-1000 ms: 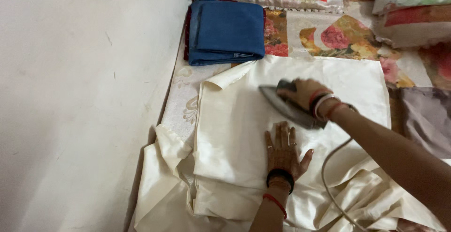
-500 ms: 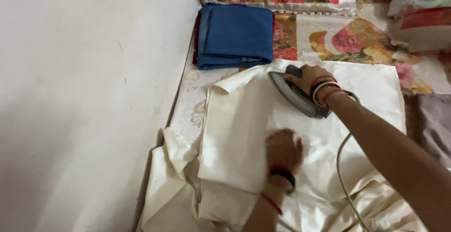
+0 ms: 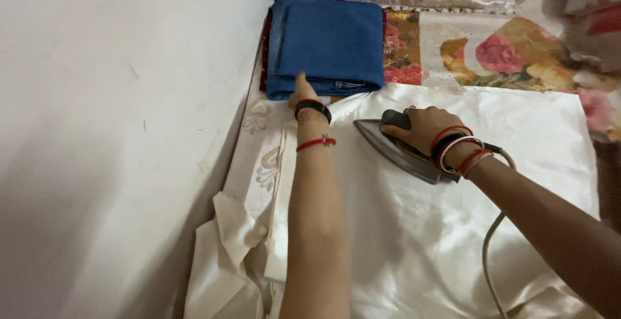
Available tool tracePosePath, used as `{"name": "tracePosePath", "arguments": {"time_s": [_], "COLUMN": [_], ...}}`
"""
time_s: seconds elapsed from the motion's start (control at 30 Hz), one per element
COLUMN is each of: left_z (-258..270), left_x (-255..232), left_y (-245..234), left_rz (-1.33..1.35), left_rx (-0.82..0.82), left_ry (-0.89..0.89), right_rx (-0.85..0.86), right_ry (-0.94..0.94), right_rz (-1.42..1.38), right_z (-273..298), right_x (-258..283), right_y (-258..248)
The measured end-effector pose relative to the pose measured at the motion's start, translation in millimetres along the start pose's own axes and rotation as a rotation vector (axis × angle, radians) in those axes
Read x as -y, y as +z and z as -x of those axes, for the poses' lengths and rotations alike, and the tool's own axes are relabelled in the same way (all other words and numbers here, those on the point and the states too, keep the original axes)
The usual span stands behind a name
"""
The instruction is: The person irons a white shirt laid out on a bed. They use an electric iron to smooth the fabric, moving it back and forth across the shirt's body and sleeves. The person adjusts the shirt's position and folds sections to iron different areas.
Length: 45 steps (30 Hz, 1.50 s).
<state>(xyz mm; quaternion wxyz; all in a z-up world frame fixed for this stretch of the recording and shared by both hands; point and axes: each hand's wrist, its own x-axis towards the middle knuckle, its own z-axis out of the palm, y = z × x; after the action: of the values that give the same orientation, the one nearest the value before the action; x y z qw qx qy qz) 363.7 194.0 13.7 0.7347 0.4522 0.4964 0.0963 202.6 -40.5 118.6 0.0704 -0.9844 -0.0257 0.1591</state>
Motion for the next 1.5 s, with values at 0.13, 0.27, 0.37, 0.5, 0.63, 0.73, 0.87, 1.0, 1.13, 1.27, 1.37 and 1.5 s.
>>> {"name": "tracePosePath", "arguments": {"time_s": [0.13,0.27,0.37,0.5,0.63,0.73,0.87,1.0,1.13,1.27,1.37,1.5], "left_z": [6,17,17,-16,-62,-56,3,63,70,60,56,29], "left_x": [-9,-14,0,30,29,3,-2,67,84,49,32,52], "left_y": [9,17,32,57,61,37,-8,-77,-122,-97,-82,-76], "left_rz": [-0.005,-0.155,-0.192,-0.15,-0.066,-0.135,-0.532,-0.789,-1.348,-1.546,-1.657,-1.632], "left_rx": [0.093,0.113,-0.029,-0.091,-0.001,0.141,-0.116,0.498,0.659,0.404,0.304,0.203], "left_ry": [-0.111,-0.044,0.084,0.216,0.449,0.524,0.821,1.031,1.519,1.292,1.185,1.248], "right_rx": [0.002,0.027,0.029,0.007,-0.032,-0.03,-0.073,-0.069,-0.123,-0.095,-0.12,-0.102], "right_ry": [0.004,0.024,0.019,0.016,0.01,-0.025,0.031,0.079,0.047,0.09,0.13,0.114], "right_rz": [0.009,0.004,0.009,0.021,0.022,0.01,-0.016,-0.032,-0.071,-0.049,-0.073,-0.092], "right_z": [-9,-8,-11,-13,-16,-27,-44,-64,-58,-53,-58,-54], "right_x": [3,7,7,8,2,4,7,12,16,18,20,23], "right_y": [1,-3,-3,-2,4,2,-1,-7,-1,4,-1,1]}}
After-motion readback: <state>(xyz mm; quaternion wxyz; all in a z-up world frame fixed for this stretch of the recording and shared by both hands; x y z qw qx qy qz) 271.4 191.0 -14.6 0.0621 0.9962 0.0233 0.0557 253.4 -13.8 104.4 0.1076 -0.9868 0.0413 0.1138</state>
